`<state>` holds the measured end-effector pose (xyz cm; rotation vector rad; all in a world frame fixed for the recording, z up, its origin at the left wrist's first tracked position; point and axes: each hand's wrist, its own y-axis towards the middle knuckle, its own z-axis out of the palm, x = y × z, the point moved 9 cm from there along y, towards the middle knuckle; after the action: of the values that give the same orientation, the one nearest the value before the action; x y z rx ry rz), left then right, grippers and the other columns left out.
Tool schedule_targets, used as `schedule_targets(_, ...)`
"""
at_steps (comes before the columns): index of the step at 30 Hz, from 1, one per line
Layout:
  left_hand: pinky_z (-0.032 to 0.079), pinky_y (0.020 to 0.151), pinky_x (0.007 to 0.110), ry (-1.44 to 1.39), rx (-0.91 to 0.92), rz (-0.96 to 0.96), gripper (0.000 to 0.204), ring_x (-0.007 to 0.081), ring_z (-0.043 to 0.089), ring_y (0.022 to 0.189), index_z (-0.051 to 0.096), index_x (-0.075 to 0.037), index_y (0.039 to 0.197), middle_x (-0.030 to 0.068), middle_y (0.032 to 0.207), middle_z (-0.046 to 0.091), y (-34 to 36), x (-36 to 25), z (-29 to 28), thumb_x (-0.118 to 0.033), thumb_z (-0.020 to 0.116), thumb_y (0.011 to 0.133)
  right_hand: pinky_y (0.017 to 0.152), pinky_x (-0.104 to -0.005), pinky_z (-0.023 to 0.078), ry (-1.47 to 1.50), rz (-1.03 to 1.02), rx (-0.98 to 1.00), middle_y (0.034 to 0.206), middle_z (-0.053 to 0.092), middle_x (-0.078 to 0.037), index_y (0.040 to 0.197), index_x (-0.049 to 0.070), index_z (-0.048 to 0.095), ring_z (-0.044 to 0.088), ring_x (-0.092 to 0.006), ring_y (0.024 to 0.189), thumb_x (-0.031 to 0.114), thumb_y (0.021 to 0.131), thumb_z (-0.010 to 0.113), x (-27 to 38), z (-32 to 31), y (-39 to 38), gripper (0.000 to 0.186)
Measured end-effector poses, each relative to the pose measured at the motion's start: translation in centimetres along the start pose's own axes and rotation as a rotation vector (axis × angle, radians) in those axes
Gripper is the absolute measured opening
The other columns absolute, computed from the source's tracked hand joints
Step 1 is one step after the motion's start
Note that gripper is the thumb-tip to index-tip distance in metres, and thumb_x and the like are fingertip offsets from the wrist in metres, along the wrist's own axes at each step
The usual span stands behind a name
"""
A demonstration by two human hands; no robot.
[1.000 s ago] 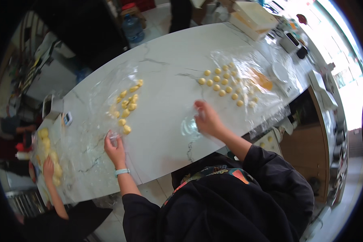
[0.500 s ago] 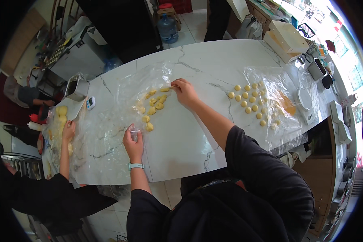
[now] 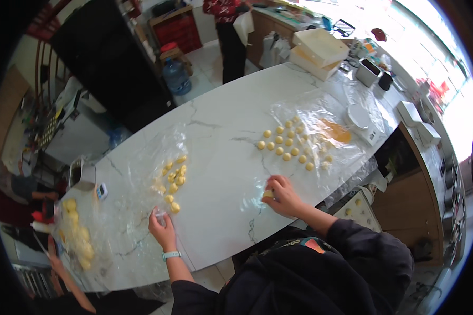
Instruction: The person shapes dough by hand into small spheres on a marble counter, then places each finished piece into a clear plastic bag.
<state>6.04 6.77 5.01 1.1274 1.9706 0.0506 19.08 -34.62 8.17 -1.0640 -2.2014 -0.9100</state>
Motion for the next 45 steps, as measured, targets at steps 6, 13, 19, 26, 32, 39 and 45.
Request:
schedule_targets(6, 0.049, 0.091, 0.044, -0.006, -0.006, 0.034, 0.038, 0.0377, 0.06, 0.106, 0.06, -0.001, 0.122, 0.02, 0.115, 0.063, -0.2, -0.4, -0.8, -0.008, 0.063, 0.085, 0.095, -0.0427, 0.045, 0.3, -0.047, 0.395, 0.102, 0.06, -0.015, 0.107, 0.004, 0.056, 0.057, -0.0348, 0.107, 0.007, 0.092, 0.057, 3.4, 6.9, -1.1, 0.015)
schedule_targets(13, 0.049, 0.091, 0.044, -0.028, 0.026, 0.0, 0.038, 0.0374, 0.06, 0.106, 0.06, -0.001, 0.122, 0.0197, 0.117, 0.063, 0.0, -0.3, -0.2, -0.008, 0.064, 0.085, 0.096, -0.0446, 0.04, 0.136, -0.067, 0.135, 0.095, 0.061, -0.008, 0.101, 0.007, 0.059, 0.06, -0.0303, 0.094, -0.007, 0.084, 0.053, 0.6, 3.1, 1.8, 0.023)
schedule_targets(19, 0.049, 0.091, 0.044, 0.006, 0.016, -0.004, 0.038, 0.0374, 0.06, 0.106, 0.06, -0.001, 0.122, 0.0196, 0.117, 0.063, -0.2, 0.3, -0.5, -0.008, 0.064, 0.085, 0.096, -0.0433, 0.04, 0.305, -0.161, 0.368, 0.094, 0.062, -0.007, 0.096, 0.008, 0.06, 0.057, -0.0312, 0.099, -0.011, 0.076, 0.05, 2.6, 6.4, -1.3, 0.029)
schedule_targets(26, 0.048, 0.091, 0.045, -0.02, 0.011, -0.006, 0.038, 0.0378, 0.06, 0.107, 0.06, -0.001, 0.123, 0.0193, 0.117, 0.063, 0.1, 0.0, 0.1, -0.009, 0.063, 0.085, 0.096, -0.0426, 0.038, 0.226, 0.036, 0.094, 0.095, 0.062, -0.007, 0.101, 0.008, 0.057, 0.057, -0.0305, 0.1, -0.011, 0.081, 0.047, -0.6, 5.8, 4.0, 0.029)
schedule_targets(32, 0.049, 0.091, 0.044, 0.02, 0.029, -0.001, 0.038, 0.0374, 0.06, 0.107, 0.059, 0.0, 0.122, 0.02, 0.117, 0.063, 0.0, 0.5, -0.6, -0.009, 0.063, 0.086, 0.092, -0.0386, 0.044, 0.385, 0.104, 0.391, 0.095, 0.061, -0.008, 0.106, 0.006, 0.055, 0.059, -0.0259, 0.1, -0.014, 0.081, 0.043, 1.3, 6.4, -0.3, 0.034)
schedule_targets(39, 0.049, 0.092, 0.044, -0.047, 0.025, -0.025, 0.038, 0.0377, 0.06, 0.107, 0.059, 0.0, 0.123, 0.0199, 0.117, 0.063, 0.0, -0.2, 0.0, -0.009, 0.063, 0.086, 0.083, -0.0385, 0.048, 0.347, 0.133, 0.128, 0.092, 0.062, -0.011, 0.107, 0.004, 0.055, 0.061, -0.0286, 0.094, -0.012, 0.084, 0.046, -0.5, 6.4, 4.6, 0.03)
schedule_targets(45, 0.049, 0.091, 0.044, -0.011, 0.039, -0.028, 0.037, 0.0379, 0.06, 0.106, 0.059, 0.0, 0.122, 0.0203, 0.117, 0.062, 0.0, 0.0, -0.3, -0.008, 0.063, 0.086, 0.082, -0.0419, 0.047, 0.398, 0.11, 0.268, 0.092, 0.063, -0.012, 0.104, 0.002, 0.056, 0.06, -0.0331, 0.091, -0.011, 0.083, 0.048, 0.5, 5.1, 0.5, 0.026)
